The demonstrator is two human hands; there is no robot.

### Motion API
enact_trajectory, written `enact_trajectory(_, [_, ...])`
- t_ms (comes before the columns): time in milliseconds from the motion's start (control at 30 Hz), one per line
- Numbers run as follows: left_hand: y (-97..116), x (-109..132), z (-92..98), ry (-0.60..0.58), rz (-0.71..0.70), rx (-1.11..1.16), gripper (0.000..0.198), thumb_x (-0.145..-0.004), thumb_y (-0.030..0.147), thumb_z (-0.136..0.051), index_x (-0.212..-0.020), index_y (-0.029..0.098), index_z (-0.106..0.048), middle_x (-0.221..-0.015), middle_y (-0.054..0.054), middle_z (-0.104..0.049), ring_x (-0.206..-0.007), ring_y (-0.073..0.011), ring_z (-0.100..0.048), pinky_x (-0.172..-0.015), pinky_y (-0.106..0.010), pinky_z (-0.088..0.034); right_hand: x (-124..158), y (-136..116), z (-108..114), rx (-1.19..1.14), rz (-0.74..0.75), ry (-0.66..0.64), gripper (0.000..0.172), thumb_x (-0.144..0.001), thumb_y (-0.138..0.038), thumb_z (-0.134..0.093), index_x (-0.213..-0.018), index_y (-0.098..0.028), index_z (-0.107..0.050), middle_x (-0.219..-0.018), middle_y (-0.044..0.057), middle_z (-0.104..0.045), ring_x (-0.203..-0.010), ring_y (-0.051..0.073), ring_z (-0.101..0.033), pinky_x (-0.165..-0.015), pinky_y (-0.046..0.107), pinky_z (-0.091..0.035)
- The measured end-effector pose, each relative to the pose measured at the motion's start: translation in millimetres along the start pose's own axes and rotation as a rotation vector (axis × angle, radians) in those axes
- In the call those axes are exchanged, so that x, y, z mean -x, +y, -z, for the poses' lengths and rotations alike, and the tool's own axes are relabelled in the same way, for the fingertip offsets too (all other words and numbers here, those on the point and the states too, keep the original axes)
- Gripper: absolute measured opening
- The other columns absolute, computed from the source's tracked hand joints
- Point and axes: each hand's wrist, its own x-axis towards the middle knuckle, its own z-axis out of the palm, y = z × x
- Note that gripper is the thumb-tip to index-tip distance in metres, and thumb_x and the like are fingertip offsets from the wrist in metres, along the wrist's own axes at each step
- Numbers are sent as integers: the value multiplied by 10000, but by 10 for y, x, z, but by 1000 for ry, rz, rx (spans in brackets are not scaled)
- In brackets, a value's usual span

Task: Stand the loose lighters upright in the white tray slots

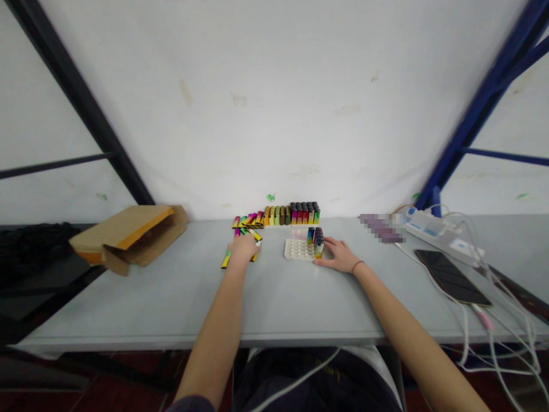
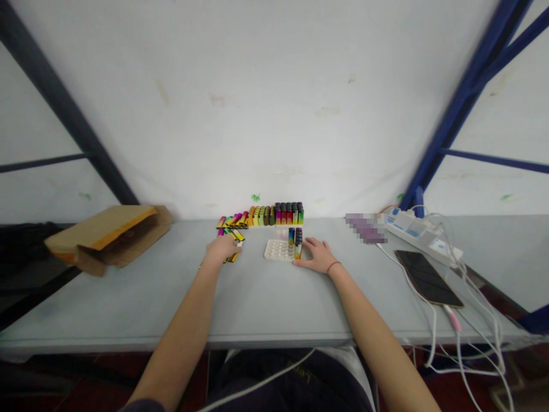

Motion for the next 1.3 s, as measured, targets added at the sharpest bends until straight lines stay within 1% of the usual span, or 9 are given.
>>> enact_trajectory(167, [76, -60, -146, 31, -86, 142, 123, -672, 196, -743, -662, 200, -620, -890, -151, -762, -1055, -374, -692, -906, -428, -474, 2, -18, 12, 13, 0, -3, 776, -847, -707, -616, -1443, -213, -566, -1557, 180, -485, -1435, 345, -449, -1186, 569, -299])
enact_trajectory(300, [145, -153, -241, -5, -280, 573, 229, -683, 231, -724, -555, 216, -535, -554, -24, -590, -795, -276, -657, -774, -335, -485, 4, -20, 15, 13, 0, -1, 769, -839, -710, -624, -1428, -217, -582, -1553, 175, -492, -1433, 359, -451, -1185, 587, -298])
enact_trajectory(400, [256, -165, -270, -50, -389, 1012, 169, -771, 289, -689, -676, 206, -577, -630, 2, -597, -707, -193, -605, -690, -277, -478, 5, -13, 11, 15, -1, 3, 776, -838, -712, -622, -1420, -199, -588, -1551, 181, -493, -1431, 356, -455, -1186, 574, -307])
enact_trajectory(600, [467, -13, -256, -145, -311, 1596, 273, -854, 377, -693, -807, 218, -476, -623, 68, -497, -458, -70, -431, -512, -201, -377, 7, 2, 6, 22, 15, 5, 767, -843, -726, -603, -1407, -207, -600, -1544, 179, -501, -1425, 349, -462, -1185, 554, -316])
enact_trajectory(733, [510, 45, -233, -157, -206, 1721, 429, -879, 604, -611, -779, 201, -501, -519, 95, -374, -383, -48, -294, -431, -184, -270, 3, 13, 1, 22, 12, 1, 774, -840, -749, -586, -1403, -218, -603, -1553, 172, -491, -1421, 355, -461, -1186, 563, -304])
enact_trajectory(833, [542, 61, -248, -108, -94, 1775, 542, -874, 725, -522, -725, 208, -459, -502, 77, -403, -377, -58, -335, -421, -192, -289, 0, 18, -2, 21, 4, -9, 782, -843, -742, -584, -1412, -206, -593, -1558, 178, -482, -1421, 350, -458, -1187, 565, -296])
enact_trajectory(933, [577, 72, -280, -84, -44, 1810, 553, -863, 758, -504, -765, 214, -468, -512, 71, -447, -377, -68, -362, -423, -195, -306, 2, 17, 2, 21, 8, -6, 771, -848, -729, -587, -1411, -203, -591, -1552, 177, -487, -1426, 344, -453, -1186, 555, -300])
enact_trajectory(1133, [600, 73, -327, -168, -15, 1838, 615, -852, 800, -433, -650, 219, -435, -435, 91, -299, -347, -61, -258, -394, -194, -250, 13, 6, 25, 19, 19, -13, 755, -852, -730, -583, -1403, -215, -597, -1546, 169, -492, -1425, 343, -452, -1188, 550, -296])
enact_trajectory(1300, [619, 50, -407, -126, -8, 1776, 652, -848, 825, -387, -563, 238, -365, -394, 87, -222, -328, -67, -205, -365, -208, -187, 10, 5, 24, 23, 18, -11, 746, -849, -724, -593, -1399, -218, -603, -1540, 168, -501, -1419, 347, -459, -1181, 549, -309])
